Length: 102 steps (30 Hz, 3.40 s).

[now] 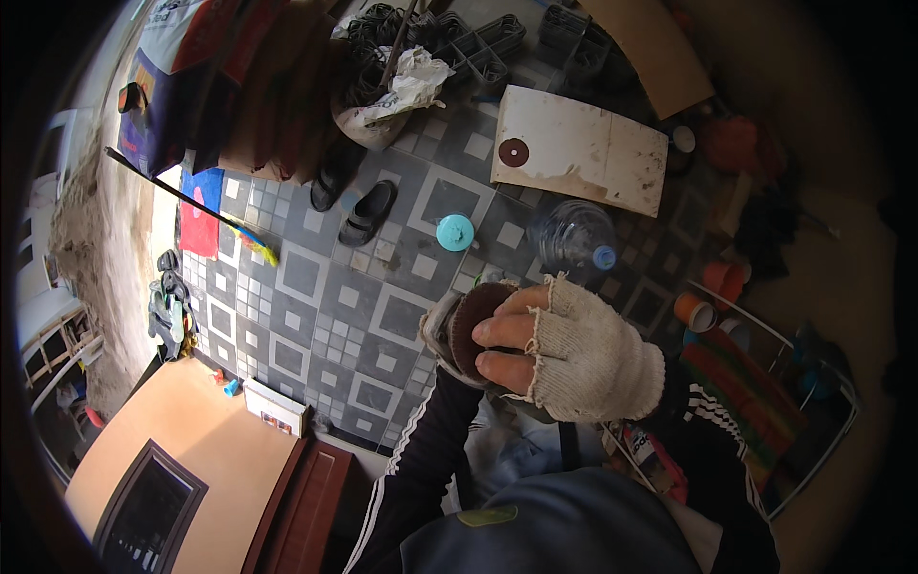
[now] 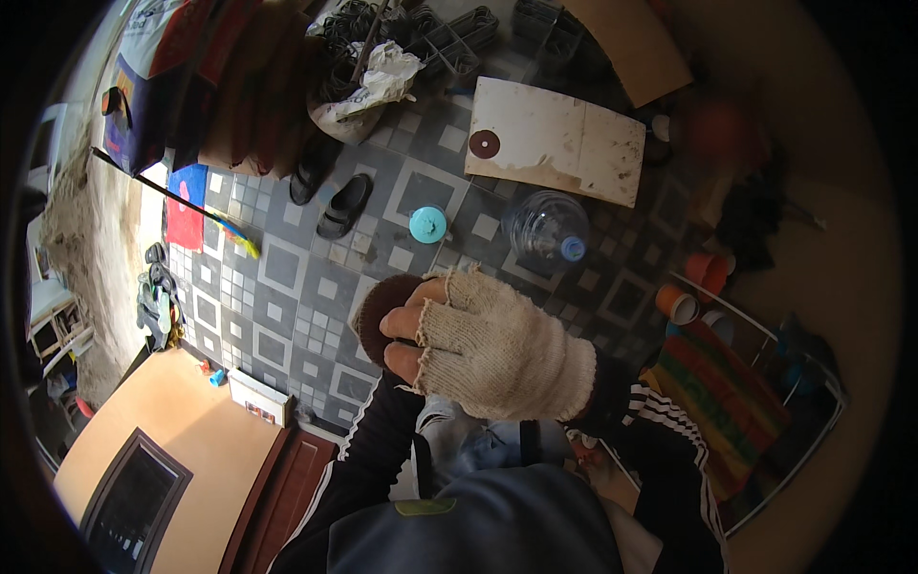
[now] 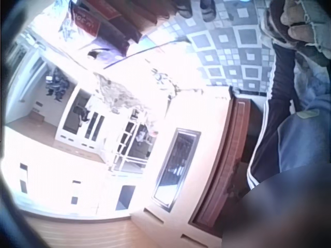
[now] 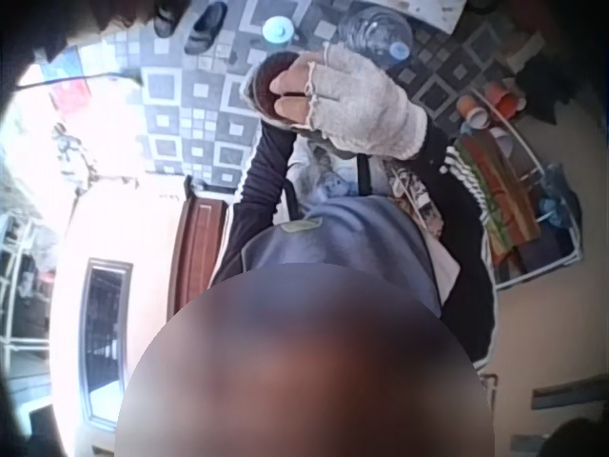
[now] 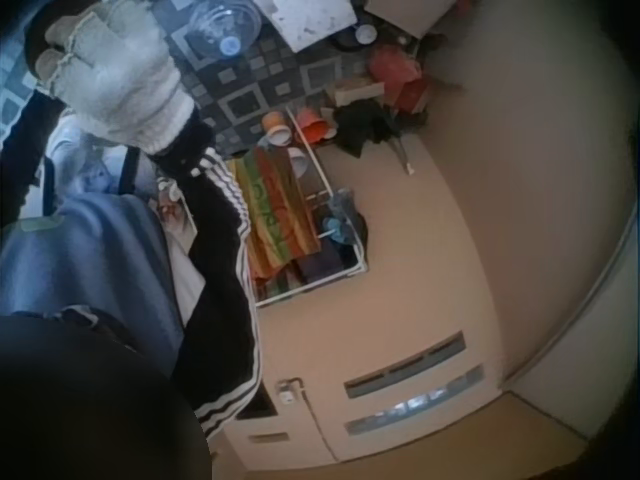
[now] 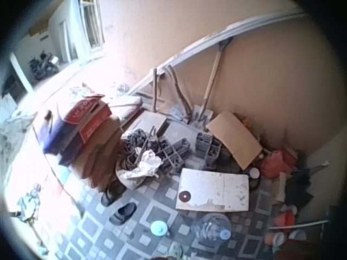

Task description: The person assembles an angle grinder by attaching a grinding disc and securing it with a nut. They then walk to a different area and plug the tool into a power strip.

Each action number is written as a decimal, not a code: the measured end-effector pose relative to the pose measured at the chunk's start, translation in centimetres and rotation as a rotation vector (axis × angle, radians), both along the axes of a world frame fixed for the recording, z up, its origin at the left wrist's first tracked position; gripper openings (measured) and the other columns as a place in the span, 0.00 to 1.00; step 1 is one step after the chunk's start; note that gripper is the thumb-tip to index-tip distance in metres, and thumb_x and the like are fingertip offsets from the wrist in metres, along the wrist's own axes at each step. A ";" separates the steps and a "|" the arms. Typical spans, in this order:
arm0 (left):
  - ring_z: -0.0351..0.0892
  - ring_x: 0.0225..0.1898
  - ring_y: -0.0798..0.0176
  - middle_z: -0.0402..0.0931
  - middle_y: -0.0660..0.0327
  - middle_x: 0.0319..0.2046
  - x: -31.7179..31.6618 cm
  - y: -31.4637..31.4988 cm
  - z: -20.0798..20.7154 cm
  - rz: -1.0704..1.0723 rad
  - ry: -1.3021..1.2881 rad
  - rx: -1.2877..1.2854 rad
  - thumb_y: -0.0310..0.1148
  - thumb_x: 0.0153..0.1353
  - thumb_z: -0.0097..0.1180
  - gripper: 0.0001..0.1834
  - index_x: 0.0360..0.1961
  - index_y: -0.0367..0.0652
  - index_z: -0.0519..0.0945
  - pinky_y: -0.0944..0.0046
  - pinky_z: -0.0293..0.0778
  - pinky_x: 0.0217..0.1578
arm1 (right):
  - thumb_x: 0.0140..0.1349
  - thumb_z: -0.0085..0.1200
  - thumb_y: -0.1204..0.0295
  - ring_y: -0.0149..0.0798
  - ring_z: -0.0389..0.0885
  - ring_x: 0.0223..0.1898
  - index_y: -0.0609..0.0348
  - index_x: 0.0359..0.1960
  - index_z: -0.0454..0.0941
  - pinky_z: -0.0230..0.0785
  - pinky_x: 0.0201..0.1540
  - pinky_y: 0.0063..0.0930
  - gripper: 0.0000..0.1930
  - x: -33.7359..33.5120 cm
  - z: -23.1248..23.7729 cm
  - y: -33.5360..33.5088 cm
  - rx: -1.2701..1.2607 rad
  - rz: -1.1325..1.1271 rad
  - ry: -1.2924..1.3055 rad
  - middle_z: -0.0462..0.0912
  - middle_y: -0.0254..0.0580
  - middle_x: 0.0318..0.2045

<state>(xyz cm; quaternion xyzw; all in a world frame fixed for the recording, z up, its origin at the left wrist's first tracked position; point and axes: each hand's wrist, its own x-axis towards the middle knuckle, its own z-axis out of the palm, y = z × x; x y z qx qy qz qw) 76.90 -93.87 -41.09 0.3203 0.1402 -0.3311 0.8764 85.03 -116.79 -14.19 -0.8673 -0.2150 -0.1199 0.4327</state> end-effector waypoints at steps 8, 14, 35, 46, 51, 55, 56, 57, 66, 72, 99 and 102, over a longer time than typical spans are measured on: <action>0.79 0.51 0.57 0.78 0.57 0.50 2.5 -1.5 3.4 -0.017 0.033 -0.018 0.46 0.75 0.51 0.22 0.62 0.46 0.75 0.56 0.77 0.52 | 0.54 0.70 0.75 0.49 0.85 0.43 0.60 0.51 0.82 0.79 0.46 0.41 0.21 0.8 0.0 -0.8 0.148 -0.125 0.197 0.79 0.53 0.53; 0.80 0.40 0.56 0.79 0.57 0.42 4.4 -2.9 6.9 -0.248 -0.104 -0.055 0.48 0.75 0.50 0.22 0.61 0.46 0.74 0.55 0.78 0.44 | 0.64 0.65 0.67 0.44 0.82 0.48 0.62 0.52 0.80 0.77 0.48 0.36 0.18 -0.1 -1.7 -1.0 0.286 -0.079 0.390 0.78 0.51 0.51; 0.82 0.39 0.43 0.78 0.42 0.46 6.5 -5.3 3.0 -0.269 0.225 -0.798 0.63 0.58 0.60 0.45 0.62 0.33 0.72 0.47 0.79 0.38 | 0.64 0.67 0.51 0.31 0.77 0.41 0.62 0.54 0.78 0.72 0.49 0.27 0.28 -0.7 -14.6 -2.5 1.232 -0.305 0.899 0.79 0.37 0.47; 0.78 0.35 0.58 0.75 0.58 0.42 4.0 -2.8 -6.4 -0.235 0.277 -0.229 0.50 0.68 0.61 0.31 0.65 0.46 0.68 0.54 0.76 0.40 | 0.50 0.78 0.52 0.39 0.83 0.47 0.59 0.60 0.76 0.76 0.51 0.33 0.39 -0.2 -23.7 -6.4 0.448 -0.097 0.753 0.83 0.44 0.47; 0.71 0.26 0.58 0.72 0.57 0.35 5.2 -4.0 -10.9 -0.137 0.278 -0.430 0.71 0.55 0.55 0.49 0.62 0.39 0.70 0.56 0.65 0.32 | 0.67 0.67 0.62 0.28 0.79 0.42 0.60 0.56 0.78 0.73 0.46 0.24 0.22 2.0 -35.9 -8.0 1.131 0.013 1.201 0.82 0.35 0.47; 0.80 0.34 0.44 0.78 0.46 0.42 9.6 -7.5 -17.6 -0.255 0.308 -0.541 0.69 0.46 0.59 0.53 0.64 0.39 0.71 0.45 0.72 0.38 | 0.66 0.67 0.65 0.29 0.82 0.44 0.61 0.55 0.77 0.75 0.47 0.22 0.21 2.7 -41.3 -7.3 1.409 0.104 1.257 0.83 0.38 0.47; 0.81 0.35 0.42 0.78 0.45 0.43 10.1 -8.5 -18.8 -0.267 0.335 -0.512 0.68 0.46 0.60 0.51 0.63 0.38 0.72 0.44 0.74 0.38 | 0.66 0.66 0.66 0.29 0.82 0.43 0.60 0.54 0.77 0.76 0.46 0.23 0.19 2.8 -42.0 -7.6 1.440 0.026 1.252 0.83 0.38 0.47; 0.81 0.36 0.40 0.79 0.44 0.43 10.7 -9.4 -20.0 -0.268 0.301 -0.563 0.66 0.47 0.61 0.50 0.63 0.37 0.73 0.43 0.75 0.39 | 0.66 0.66 0.67 0.30 0.82 0.41 0.60 0.53 0.77 0.77 0.45 0.25 0.18 2.6 -42.5 -8.2 1.451 -0.058 1.250 0.84 0.39 0.46; 0.81 0.38 0.42 0.78 0.45 0.47 10.7 -11.0 -26.5 -0.186 0.329 -0.618 0.62 0.49 0.63 0.47 0.60 0.35 0.75 0.44 0.75 0.41 | 0.67 0.66 0.68 0.26 0.78 0.27 0.56 0.48 0.79 0.74 0.29 0.22 0.12 1.7 -50.8 -16.7 1.387 -0.504 1.195 0.85 0.35 0.35; 0.78 0.38 0.47 0.75 0.51 0.45 8.4 -5.5 -26.0 -0.146 0.370 -0.512 0.66 0.45 0.61 0.48 0.59 0.38 0.75 0.49 0.70 0.42 | 0.64 0.68 0.60 0.41 0.84 0.38 0.60 0.56 0.78 0.78 0.39 0.34 0.24 4.7 -59.9 -21.1 0.636 -1.296 0.878 0.85 0.45 0.43; 0.85 0.39 0.48 0.78 0.50 0.41 0.8 3.1 -13.3 0.171 0.449 -0.586 0.43 0.76 0.50 0.15 0.49 0.42 0.70 0.45 0.75 0.45 | 0.59 0.61 0.39 0.48 0.73 0.59 0.58 0.70 0.69 0.66 0.59 0.49 0.45 6.7 -60.5 -12.3 -0.972 -0.440 0.572 0.69 0.46 0.68; 0.84 0.40 0.47 0.78 0.49 0.42 0.4 3.5 -13.4 0.179 0.468 -0.579 0.43 0.76 0.49 0.15 0.49 0.43 0.69 0.44 0.75 0.46 | 0.64 0.55 0.37 0.50 0.73 0.61 0.59 0.71 0.68 0.65 0.61 0.50 0.44 6.9 -60.6 -13.5 -0.962 -0.619 0.600 0.69 0.49 0.69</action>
